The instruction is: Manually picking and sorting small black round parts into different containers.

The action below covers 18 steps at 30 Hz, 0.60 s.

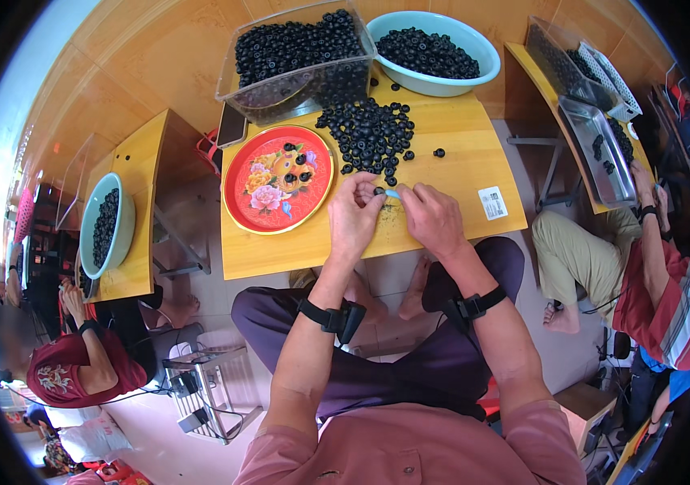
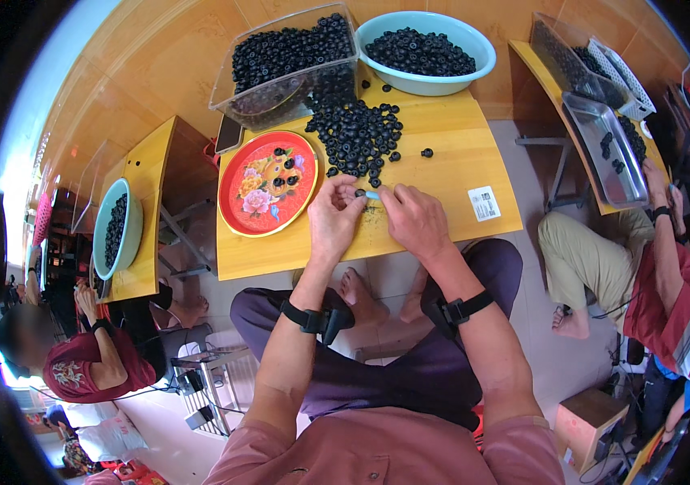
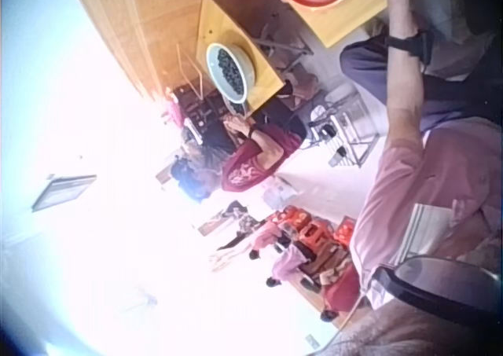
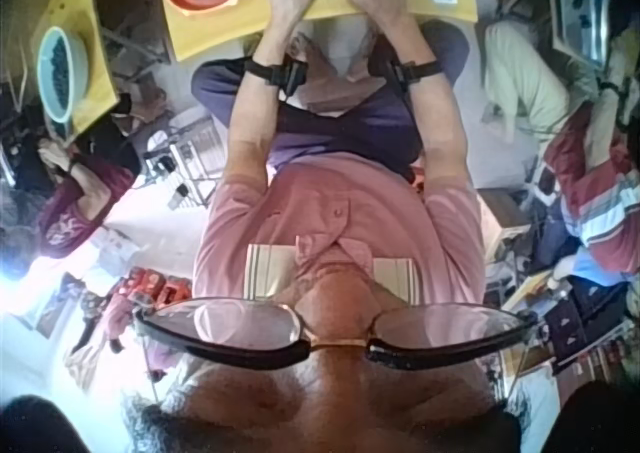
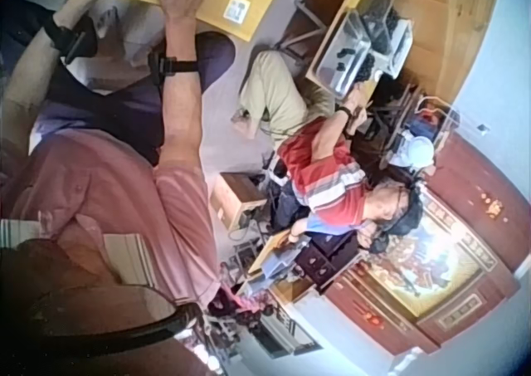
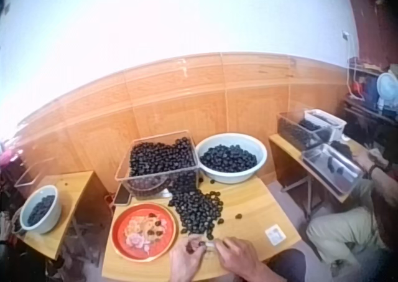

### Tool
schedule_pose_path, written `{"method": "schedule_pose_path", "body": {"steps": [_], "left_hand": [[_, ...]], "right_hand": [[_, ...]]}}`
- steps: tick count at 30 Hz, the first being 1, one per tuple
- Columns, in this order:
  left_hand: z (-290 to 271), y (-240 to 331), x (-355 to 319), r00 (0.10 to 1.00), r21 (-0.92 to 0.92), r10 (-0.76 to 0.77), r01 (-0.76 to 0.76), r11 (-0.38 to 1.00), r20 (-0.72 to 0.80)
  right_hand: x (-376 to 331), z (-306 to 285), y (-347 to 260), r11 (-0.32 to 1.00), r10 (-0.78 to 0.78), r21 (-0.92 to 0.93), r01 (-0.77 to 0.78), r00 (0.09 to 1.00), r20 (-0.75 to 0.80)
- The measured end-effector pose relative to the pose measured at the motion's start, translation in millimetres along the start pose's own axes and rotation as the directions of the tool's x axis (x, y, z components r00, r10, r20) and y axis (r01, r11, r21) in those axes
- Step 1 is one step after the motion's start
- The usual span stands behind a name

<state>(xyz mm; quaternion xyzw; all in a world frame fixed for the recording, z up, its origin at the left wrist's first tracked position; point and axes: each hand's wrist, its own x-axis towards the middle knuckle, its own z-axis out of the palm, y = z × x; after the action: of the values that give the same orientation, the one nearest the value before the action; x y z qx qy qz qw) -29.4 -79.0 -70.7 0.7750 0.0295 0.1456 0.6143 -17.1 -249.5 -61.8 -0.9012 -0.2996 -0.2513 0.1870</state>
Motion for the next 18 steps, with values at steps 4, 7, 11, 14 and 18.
{"method": "schedule_pose_path", "body": {"steps": [4,7,11,14,18], "left_hand": [[-1,0,2,1.000,-0.054,-0.021,0.021,0.998,0.011],[-1,-2,1,0.999,-0.078,-0.031,0.033,0.996,0.026],[-4,-13,0,0.999,-0.195,-0.041,0.037,0.980,-0.015],[-4,-12,0,0.999,-0.194,-0.034,0.029,0.981,-0.025],[-4,-7,-1,0.999,-0.124,-0.022,0.016,0.992,-0.045]], "right_hand": [[0,1,0,1.000,-0.002,0.002,0.002,1.000,0.002],[-1,1,1,1.000,0.004,0.000,-0.004,1.000,-0.009],[0,5,4,0.992,0.113,-0.062,-0.114,0.993,-0.011],[0,5,4,0.995,0.085,-0.058,-0.085,0.996,-0.005],[1,6,4,0.994,0.091,-0.057,-0.092,0.996,-0.023]]}}
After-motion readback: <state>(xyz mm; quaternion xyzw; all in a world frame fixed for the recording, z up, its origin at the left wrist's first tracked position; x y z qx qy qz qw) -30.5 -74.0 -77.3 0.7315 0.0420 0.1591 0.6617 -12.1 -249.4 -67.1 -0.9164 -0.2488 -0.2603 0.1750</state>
